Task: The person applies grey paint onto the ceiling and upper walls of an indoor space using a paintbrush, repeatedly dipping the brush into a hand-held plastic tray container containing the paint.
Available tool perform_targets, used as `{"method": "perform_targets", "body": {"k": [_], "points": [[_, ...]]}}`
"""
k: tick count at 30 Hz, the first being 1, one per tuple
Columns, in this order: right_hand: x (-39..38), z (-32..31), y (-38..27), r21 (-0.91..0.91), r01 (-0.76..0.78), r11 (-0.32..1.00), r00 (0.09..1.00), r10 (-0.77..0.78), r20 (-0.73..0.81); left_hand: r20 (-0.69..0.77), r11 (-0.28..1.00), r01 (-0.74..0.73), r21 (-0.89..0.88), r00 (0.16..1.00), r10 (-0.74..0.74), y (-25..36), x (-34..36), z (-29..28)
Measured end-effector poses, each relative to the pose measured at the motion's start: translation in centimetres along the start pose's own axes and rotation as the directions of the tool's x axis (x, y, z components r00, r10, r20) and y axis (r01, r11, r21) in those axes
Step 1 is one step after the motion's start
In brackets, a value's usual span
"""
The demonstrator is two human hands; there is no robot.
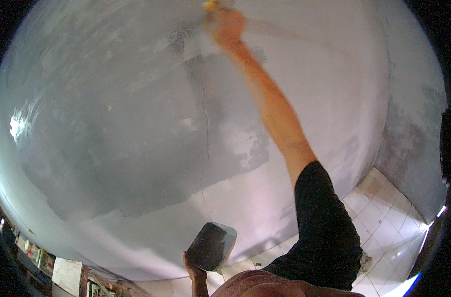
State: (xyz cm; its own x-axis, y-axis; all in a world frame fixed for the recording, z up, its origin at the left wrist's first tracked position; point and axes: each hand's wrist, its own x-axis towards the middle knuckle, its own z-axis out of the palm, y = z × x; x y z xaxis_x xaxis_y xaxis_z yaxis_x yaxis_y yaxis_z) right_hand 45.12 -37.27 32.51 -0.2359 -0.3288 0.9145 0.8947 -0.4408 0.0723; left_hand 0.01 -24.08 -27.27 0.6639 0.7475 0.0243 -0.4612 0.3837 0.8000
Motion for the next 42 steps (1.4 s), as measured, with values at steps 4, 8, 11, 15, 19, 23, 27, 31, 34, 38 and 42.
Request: {"method": "perform_targets", "body": {"k": [4, 8, 11, 15, 19, 23, 27, 31, 34, 38, 42], "points": [[-2.3, 0.1, -16.8, 0.223, -0.032, 0.974, 0.997, 0.014, 0.079, -0.241, 0.994, -0.02, -0.109, 0.97, -0.006, -1.3, 0.0, -6.0], [-2.2, 0.0, -16.5, 0.5, -0.112, 0.859, 0.988, 0.148, -0.033, -0.163, 0.999, -0.025, -0.045, 0.986, 0.018, 0.7, -1.3, -1.7], [-2.5, 1.4, -8.7, 0.303, -0.161, 0.939, 0.971, 0.205, -0.12, -0.141, 0.999, -0.025, -0.032, 0.99, 0.02, 1.0, -1.5, -0.8], [-3.5, -3.8, -1.4, 0.024, -0.15, 0.988, 0.936, 0.15, -0.319, -0.182, 0.999, -0.039, -0.03, 0.983, 0.033, 1.1, -2.5, -1.5], [-1.9, -6.9, 0.6, -0.154, -0.221, 0.963, 0.94, 0.168, -0.296, -0.217, 0.999, -0.026, -0.03, 0.976, 0.019, 0.3, -2.2, -2.1], [-4.1, -3.5, -3.6, -0.012, -0.158, 0.987, 0.986, 0.158, -0.053, -0.156, 0.999, -0.003, -0.041, 0.988, -0.004, 0.1, -1.4, -2.4], [-4.4, -1.6, -14.2, 0.232, -0.04, 0.972, 0.999, 0.046, -0.019, -0.128, 0.999, 0.017, -0.03, 0.992, -0.021, 0.2, -0.8, -1.7], [-4.9, -5.9, -18.3, 0.439, -0.078, 0.895, 0.996, 0.048, 0.079, -0.094, 0.999, 0.02, -0.042, 0.995, -0.024, 0.2, -0.3, -1.7], [-8.7, -10.8, -19.3, 0.623, -0.308, 0.719, 0.939, 0.126, 0.319, -0.061, 0.998, 0.037, -0.044, 0.997, -0.039, -0.2, 0.3, -1.6], [-17.1, -18.0, -20.8, 0.541, -0.495, 0.68, 0.792, 0.096, 0.603, 0.003, 0.998, 0.057, -0.041, 0.998, -0.057, 0.1, 0.8, -2.3], [-24.7, -24.6, -23.6, 0.334, -0.729, 0.597, 0.47, 0.083, 0.879, 0.058, 0.996, 0.085, -0.025, 0.995, -0.084, 0.6, 0.0, -3.6]]}}
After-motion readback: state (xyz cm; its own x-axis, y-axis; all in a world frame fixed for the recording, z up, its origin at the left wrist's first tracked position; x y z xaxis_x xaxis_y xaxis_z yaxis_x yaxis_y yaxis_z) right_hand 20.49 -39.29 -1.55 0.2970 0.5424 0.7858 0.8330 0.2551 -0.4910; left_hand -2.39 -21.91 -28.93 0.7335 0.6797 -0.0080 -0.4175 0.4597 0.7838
